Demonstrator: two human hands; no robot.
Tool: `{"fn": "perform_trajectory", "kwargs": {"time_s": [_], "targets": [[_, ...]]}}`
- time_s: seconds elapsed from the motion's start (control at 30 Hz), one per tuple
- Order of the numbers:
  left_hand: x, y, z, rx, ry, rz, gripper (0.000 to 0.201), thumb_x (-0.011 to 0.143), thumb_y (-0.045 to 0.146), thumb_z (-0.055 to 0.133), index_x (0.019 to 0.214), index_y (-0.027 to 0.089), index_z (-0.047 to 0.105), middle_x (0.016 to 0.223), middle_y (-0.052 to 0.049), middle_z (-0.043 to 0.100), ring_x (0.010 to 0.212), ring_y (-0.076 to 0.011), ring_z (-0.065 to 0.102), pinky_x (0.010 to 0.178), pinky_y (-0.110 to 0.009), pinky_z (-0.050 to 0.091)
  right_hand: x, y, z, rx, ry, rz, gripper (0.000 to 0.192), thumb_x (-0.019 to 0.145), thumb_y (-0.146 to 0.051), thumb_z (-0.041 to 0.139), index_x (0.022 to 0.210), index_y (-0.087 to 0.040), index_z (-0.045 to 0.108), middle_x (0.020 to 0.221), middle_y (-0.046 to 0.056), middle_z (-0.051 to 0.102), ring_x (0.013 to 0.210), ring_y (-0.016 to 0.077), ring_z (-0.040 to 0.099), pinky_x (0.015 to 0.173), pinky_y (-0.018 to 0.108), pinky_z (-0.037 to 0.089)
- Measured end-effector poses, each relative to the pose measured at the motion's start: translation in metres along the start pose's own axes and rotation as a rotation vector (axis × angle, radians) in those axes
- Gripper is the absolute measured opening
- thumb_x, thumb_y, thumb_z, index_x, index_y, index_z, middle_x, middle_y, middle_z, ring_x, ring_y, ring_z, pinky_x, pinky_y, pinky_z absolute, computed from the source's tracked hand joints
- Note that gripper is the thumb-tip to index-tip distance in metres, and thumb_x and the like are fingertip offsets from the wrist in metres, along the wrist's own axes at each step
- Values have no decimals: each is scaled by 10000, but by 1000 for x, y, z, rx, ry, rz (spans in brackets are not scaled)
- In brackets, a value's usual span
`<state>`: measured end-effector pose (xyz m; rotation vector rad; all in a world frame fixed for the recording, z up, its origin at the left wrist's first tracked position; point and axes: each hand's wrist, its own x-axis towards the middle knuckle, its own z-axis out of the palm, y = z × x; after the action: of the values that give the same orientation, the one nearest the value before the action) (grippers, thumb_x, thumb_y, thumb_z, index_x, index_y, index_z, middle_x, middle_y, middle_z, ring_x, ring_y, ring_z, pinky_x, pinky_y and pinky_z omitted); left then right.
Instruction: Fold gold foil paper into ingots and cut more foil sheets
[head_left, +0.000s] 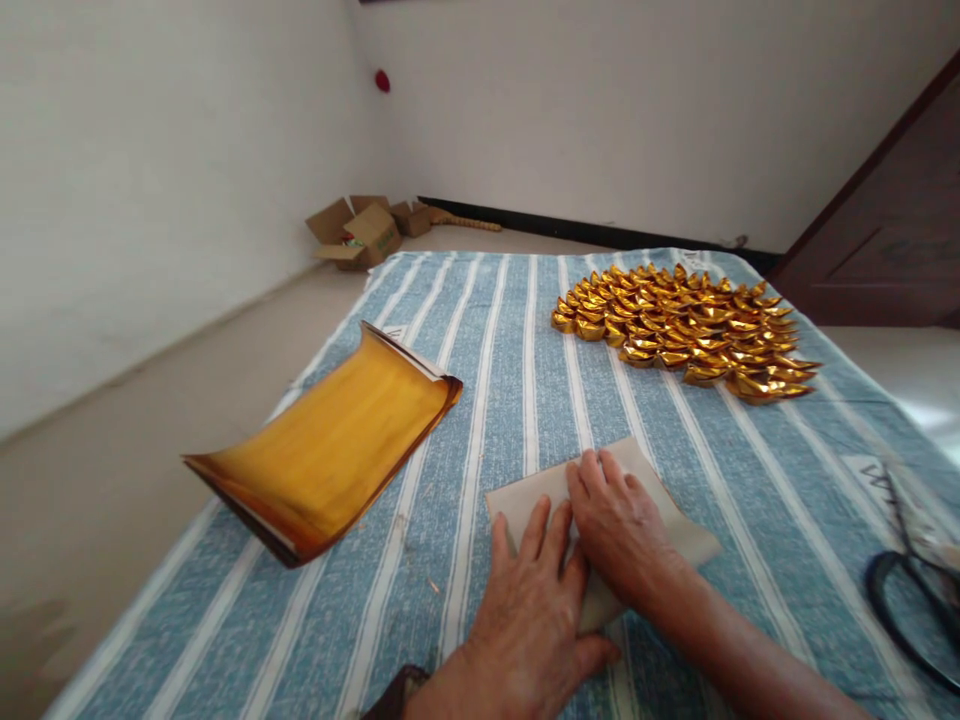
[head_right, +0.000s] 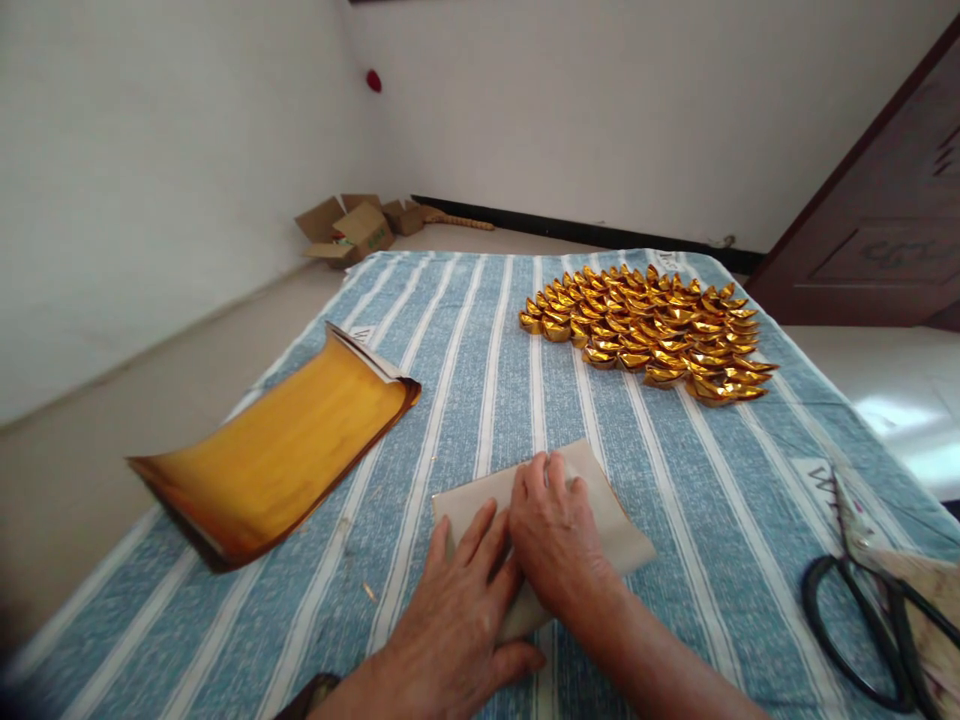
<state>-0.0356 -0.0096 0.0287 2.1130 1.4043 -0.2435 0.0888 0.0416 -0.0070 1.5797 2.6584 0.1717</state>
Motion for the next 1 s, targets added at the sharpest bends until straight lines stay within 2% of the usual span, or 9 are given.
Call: {"fn": "perform_trajectory", "kwargs": {"time_s": [0.43,0.53,0.67,0.77,1.0], "targets": [[-3,-2,1,-2,54,26,885,793,640,613,1492,224,266,1580,-155,160,1437,-416,96,1073,-737,133,0,0,2,64,35,15,411,862,-46,386,1212,-42,600,1265,259,567,1186,388,514,804,490,542],[-5,0,-4,-24,75,23,741,875,550,551,1476,198,298,1562,-150,237,1434,-393,159,1084,-719,168,0,1,3,50,52,7,410,870,-58,367,1204,-63,604,1260,248,573,1167,366,523,785,477,545],[-5,3,-6,-6,138,-27,434,970,330,398,1365,158,449,1508,-140,365,1416,-336,265,1113,-670,188,-3,1,4,-3,78,-9,405,897,-85,351,1219,-80,596,1269,226,575,1164,341,521,790,444,543],[-1,2,0,37,207,-39,394,981,302,353,1323,150,475,1488,-152,394,1399,-323,308,1107,-669,199,-4,1,3,9,70,2,409,908,-85,347,1244,-57,578,1281,238,562,1181,350,511,808,451,535],[4,-3,8,103,295,-21,438,940,319,425,1348,160,431,1459,-142,433,1353,-316,376,1076,-644,271,-3,7,1,74,6,-15,396,935,-138,366,1279,-52,542,1345,241,511,1221,358,477,835,479,517]]}}
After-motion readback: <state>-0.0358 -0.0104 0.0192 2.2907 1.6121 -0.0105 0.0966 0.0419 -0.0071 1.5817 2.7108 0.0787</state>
